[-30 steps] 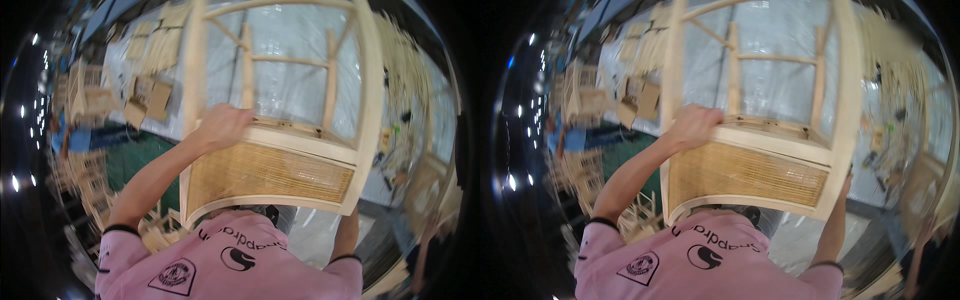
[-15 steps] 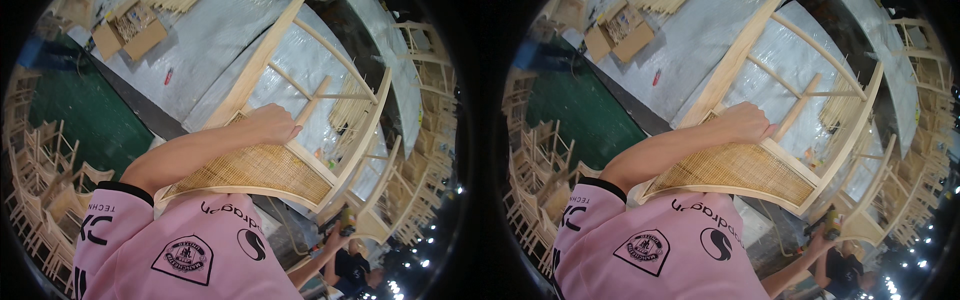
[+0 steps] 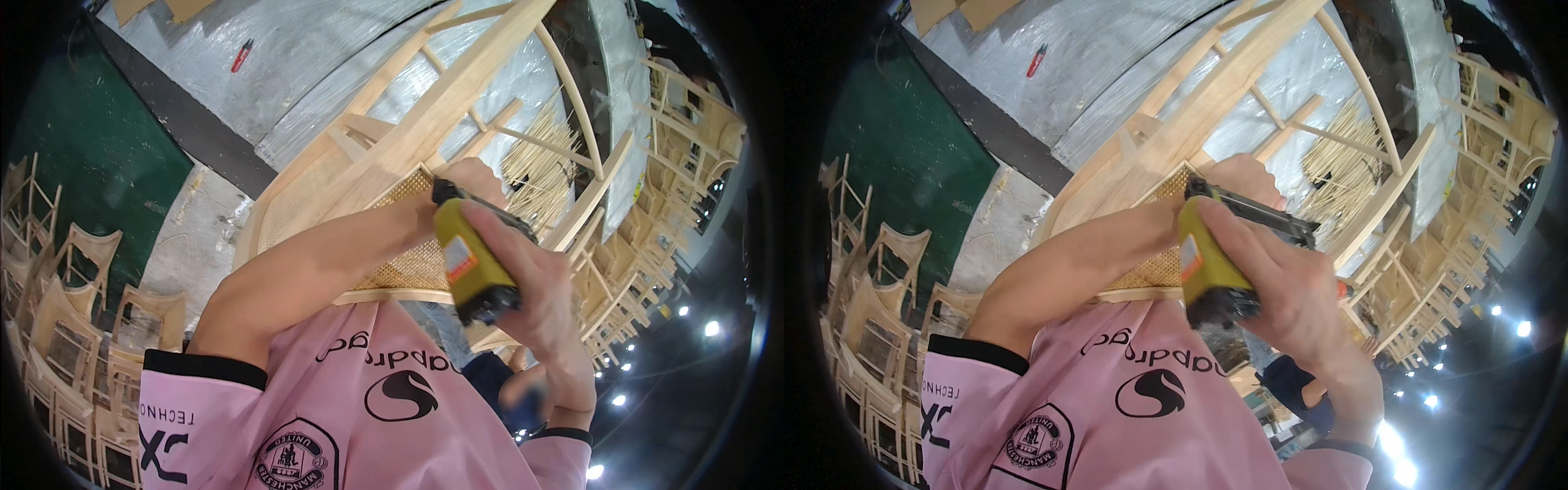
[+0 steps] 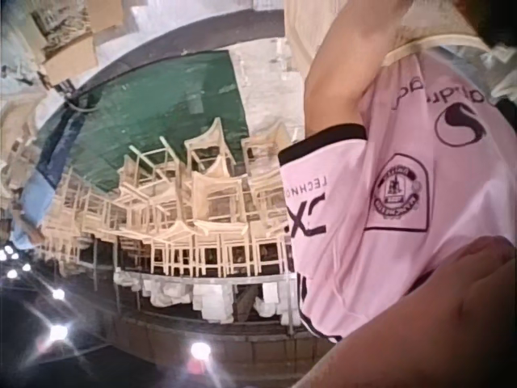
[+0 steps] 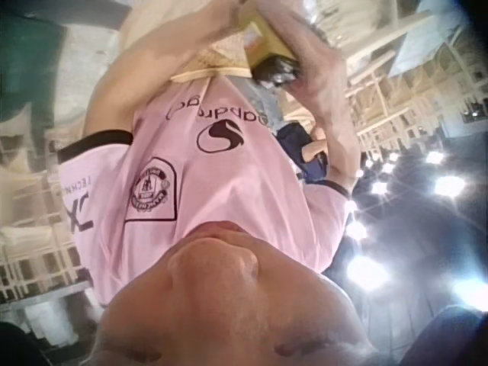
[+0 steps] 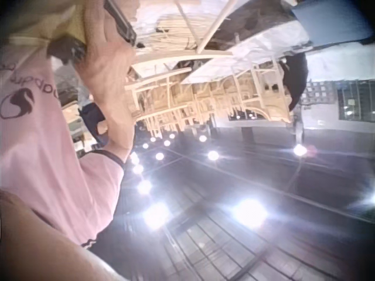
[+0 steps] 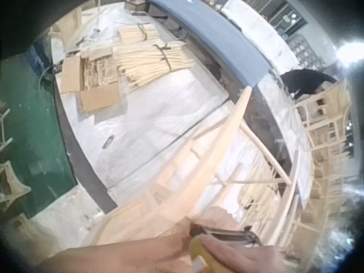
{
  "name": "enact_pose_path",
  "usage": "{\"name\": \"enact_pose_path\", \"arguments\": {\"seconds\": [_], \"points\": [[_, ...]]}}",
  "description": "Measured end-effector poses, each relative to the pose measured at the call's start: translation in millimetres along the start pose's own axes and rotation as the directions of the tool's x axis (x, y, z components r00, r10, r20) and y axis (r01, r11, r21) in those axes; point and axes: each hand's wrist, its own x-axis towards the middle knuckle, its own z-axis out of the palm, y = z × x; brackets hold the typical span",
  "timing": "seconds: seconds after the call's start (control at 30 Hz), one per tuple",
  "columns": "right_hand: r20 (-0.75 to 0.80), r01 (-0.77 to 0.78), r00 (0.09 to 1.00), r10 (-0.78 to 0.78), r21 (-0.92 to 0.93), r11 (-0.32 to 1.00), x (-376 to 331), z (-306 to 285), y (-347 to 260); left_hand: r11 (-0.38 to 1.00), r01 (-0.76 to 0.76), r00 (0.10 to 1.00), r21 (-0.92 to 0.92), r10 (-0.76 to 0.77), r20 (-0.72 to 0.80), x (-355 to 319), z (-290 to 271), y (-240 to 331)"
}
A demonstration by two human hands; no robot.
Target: The person assembles a wooden chair by attaching a rattan seat panel to the frame. They use a pneumatic nail gun to secure the rattan and a utility knife to trim excess material. The person also uses a hammer to adjust the fit of the rattan. Finally, they place the completed chair on a stack of other chairs.
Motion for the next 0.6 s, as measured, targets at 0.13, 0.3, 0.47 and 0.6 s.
{"name": "enact_pose_path", "arguments": {"seconds": [0.13,0.3,0.47,0.6], "points": [[0.080,-0.032,0.996,0.034,-0.033,0.999,18,16,6,0.998,0.032,0.994,-0.056,-0.026,0.102,-2,-11,7],[0.155,-0.077,0.985,0.075,0.011,0.997,34,5,10,0.996,0.044,0.997,-0.078,-0.039,0.069,-8,-1,4],[0.224,-0.153,0.964,0.146,0.014,0.988,48,-5,10,0.996,0.045,0.999,-0.077,-0.043,0.021,-8,7,4],[0.209,-0.143,0.968,0.135,0.022,0.989,55,-5,11,0.995,0.058,0.998,-0.076,-0.059,-0.008,-7,14,4]]}}
